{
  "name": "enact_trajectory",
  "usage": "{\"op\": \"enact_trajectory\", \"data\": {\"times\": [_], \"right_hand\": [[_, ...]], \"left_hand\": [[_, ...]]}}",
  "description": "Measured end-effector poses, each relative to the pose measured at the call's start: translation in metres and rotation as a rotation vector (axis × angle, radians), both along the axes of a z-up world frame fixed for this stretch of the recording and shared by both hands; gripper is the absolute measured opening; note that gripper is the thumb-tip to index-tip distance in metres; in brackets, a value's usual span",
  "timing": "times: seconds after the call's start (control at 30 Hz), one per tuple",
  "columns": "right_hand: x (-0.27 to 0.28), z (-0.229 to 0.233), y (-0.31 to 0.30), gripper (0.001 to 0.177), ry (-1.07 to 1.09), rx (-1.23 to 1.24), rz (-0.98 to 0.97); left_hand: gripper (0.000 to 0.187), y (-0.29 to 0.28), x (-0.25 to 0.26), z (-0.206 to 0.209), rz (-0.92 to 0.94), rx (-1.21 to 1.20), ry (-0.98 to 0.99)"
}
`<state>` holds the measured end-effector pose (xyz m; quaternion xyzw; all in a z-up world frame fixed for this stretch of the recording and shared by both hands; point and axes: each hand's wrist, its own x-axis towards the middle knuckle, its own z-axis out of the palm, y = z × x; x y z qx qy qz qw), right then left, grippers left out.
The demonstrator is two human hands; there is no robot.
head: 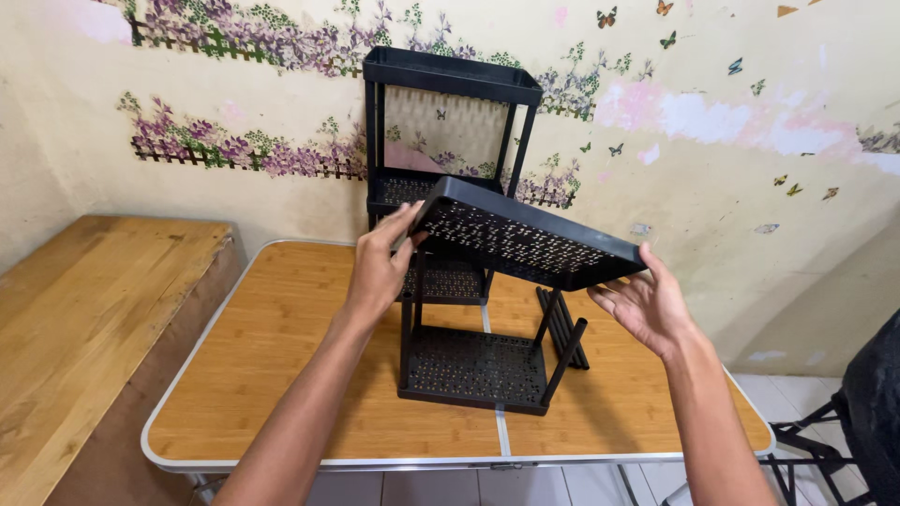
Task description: The person assembles a black plastic storage shelf by inserting vertical poles into perforated shelf trays and stacking them on a wooden table. The person handles shelf trays and poles, aligning and pressing them into place to form a three-tier structure.
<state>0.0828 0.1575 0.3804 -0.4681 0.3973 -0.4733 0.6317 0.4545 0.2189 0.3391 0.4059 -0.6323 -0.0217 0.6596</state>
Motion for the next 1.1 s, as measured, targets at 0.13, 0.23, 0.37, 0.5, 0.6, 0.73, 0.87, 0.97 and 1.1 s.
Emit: {"op": "enact_trajectory", "data": {"times": [0.13,0.23,0.37,0.5,0.6,0.73,0.87,0.97,1.1], "right_hand": [[-0.003,-0.012,-0.004,0.077,-0.09,-0.082,0.054],[-0.001,-0.021,-0.01,0.077,-0.189,-0.141,0.036],[-0.001,-0.026,-0.013,0.086,-0.15,-0.185,-0.012],[0.004,-0.038,-0.021,0.087,0.069,-0.112,0.025],[0.006,-0.048,-0.037,0.074,0.233,-0.138,0.015],[0.014,-0.067,-0.058,0.059,0.455,-0.076,-0.202],[0.027,-0.095,-0.07,0.062,0.466,-0.235,-0.345],[0.027,-0.105,-0.078,0.061,0.497,-0.286,-0.385],[0.025,-0.116,-0.075,0.054,0.648,-0.343,-0.4]], "left_hand": [[0.051,-0.002,0.001,0.0,0.101,0.243,0.032],[0.056,-0.008,0.005,-0.005,0.108,0.338,-0.044],[0.056,-0.018,0.008,-0.015,-0.188,0.54,0.229],[0.051,-0.032,0.011,-0.021,-0.291,0.815,0.548],[0.064,-0.045,0.011,-0.027,-0.174,0.804,0.339],[0.065,-0.056,0.006,-0.036,-0.164,0.757,0.323],[0.061,-0.061,-0.004,-0.051,0.009,0.836,0.266],[0.058,-0.063,-0.006,-0.061,0.051,0.777,0.247],[0.057,-0.064,-0.008,-0.072,0.059,0.697,0.284]]}}
